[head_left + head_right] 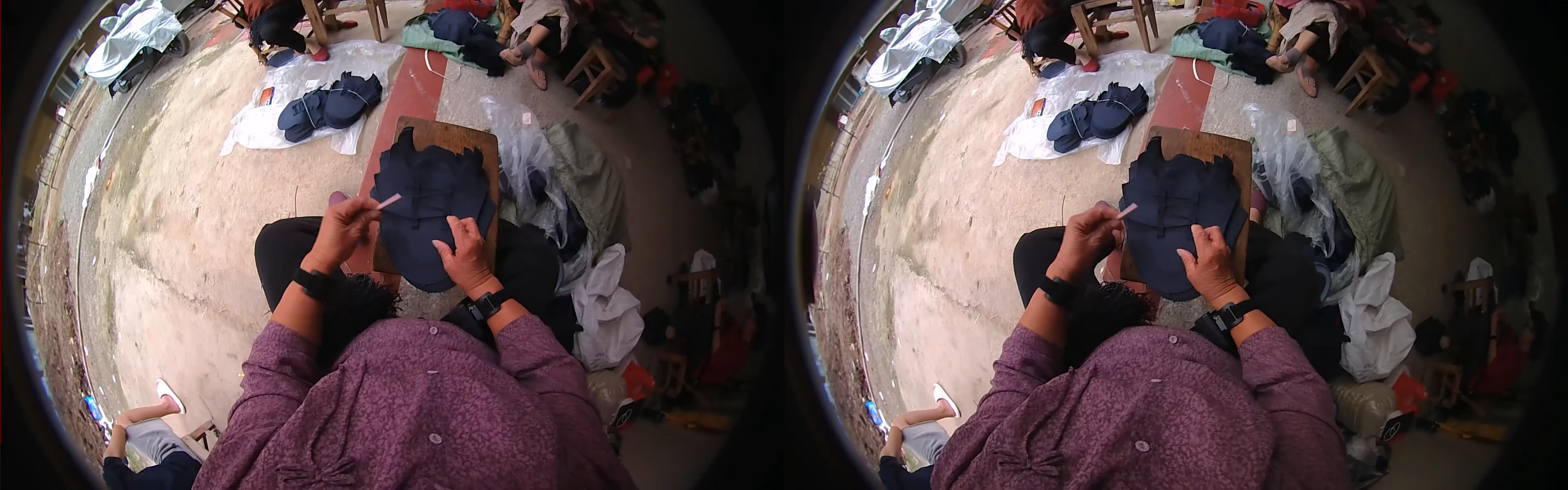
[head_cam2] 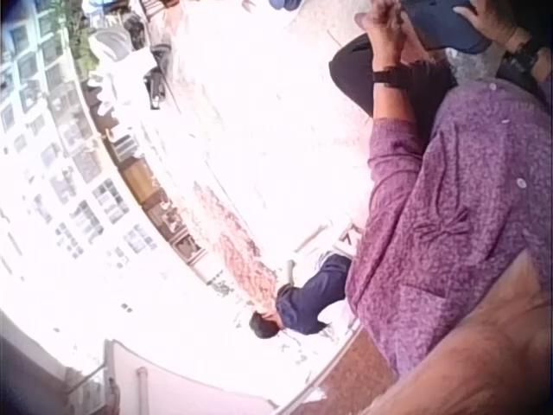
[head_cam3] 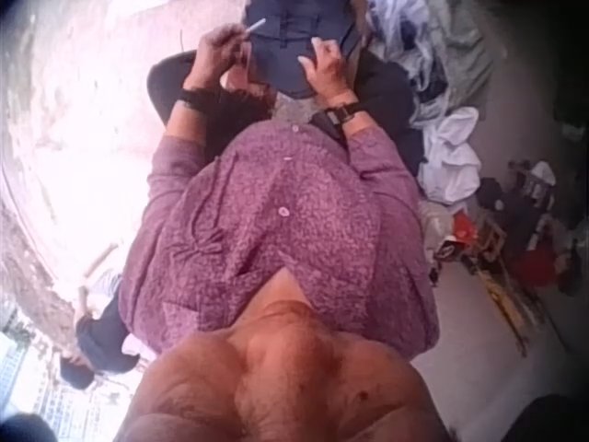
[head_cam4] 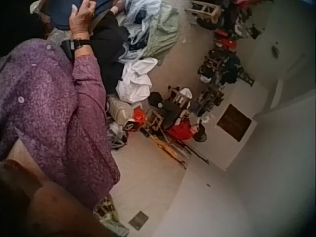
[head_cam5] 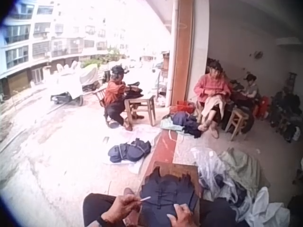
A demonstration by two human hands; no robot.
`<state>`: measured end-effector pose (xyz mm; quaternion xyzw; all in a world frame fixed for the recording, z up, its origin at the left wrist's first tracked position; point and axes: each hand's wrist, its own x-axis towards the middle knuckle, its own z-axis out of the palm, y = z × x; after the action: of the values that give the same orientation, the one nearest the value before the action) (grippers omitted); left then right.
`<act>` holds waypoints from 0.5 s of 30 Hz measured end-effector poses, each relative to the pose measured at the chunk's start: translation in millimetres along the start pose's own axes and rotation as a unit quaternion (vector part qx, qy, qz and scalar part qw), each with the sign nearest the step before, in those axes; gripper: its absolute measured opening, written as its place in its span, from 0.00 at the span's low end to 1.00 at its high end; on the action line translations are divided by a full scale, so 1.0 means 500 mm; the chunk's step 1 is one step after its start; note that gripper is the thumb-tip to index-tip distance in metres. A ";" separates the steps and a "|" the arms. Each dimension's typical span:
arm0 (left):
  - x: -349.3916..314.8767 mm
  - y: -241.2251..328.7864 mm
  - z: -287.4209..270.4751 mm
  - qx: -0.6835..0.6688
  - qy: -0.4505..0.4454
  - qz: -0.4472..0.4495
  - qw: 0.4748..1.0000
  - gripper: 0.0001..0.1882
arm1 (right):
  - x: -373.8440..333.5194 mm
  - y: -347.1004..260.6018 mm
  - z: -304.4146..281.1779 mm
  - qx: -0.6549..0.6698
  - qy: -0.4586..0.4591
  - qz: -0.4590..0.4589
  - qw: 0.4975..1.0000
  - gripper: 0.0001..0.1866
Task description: The recorder is hand-stitching a dark-colored shoe upper component using a needle and thread, then organizing finished components into a large plastic bag.
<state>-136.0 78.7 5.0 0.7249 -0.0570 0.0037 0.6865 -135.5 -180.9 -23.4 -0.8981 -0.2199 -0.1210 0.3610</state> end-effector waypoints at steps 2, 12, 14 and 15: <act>0.004 0.008 0.034 0.180 -0.057 0.082 0.979 0.03 | 0.007 0.002 -0.002 -0.001 -0.005 0.012 1.000 0.23; 0.056 -0.006 0.088 0.321 -0.128 0.089 0.934 0.03 | 0.090 0.015 -0.052 -0.064 -0.229 0.120 0.964 0.25; 0.065 -0.009 0.094 0.320 -0.130 0.096 0.934 0.03 | 0.093 0.022 -0.049 -0.074 -0.231 0.105 0.965 0.26; 0.068 -0.008 0.097 0.318 -0.130 0.104 0.933 0.03 | 0.094 0.026 -0.048 -0.070 -0.221 0.086 0.969 0.26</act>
<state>-105.6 28.0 1.3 0.8893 -0.2167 -0.0013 0.4027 -89.6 -191.5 3.5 -0.9412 -0.2072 0.0968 0.2488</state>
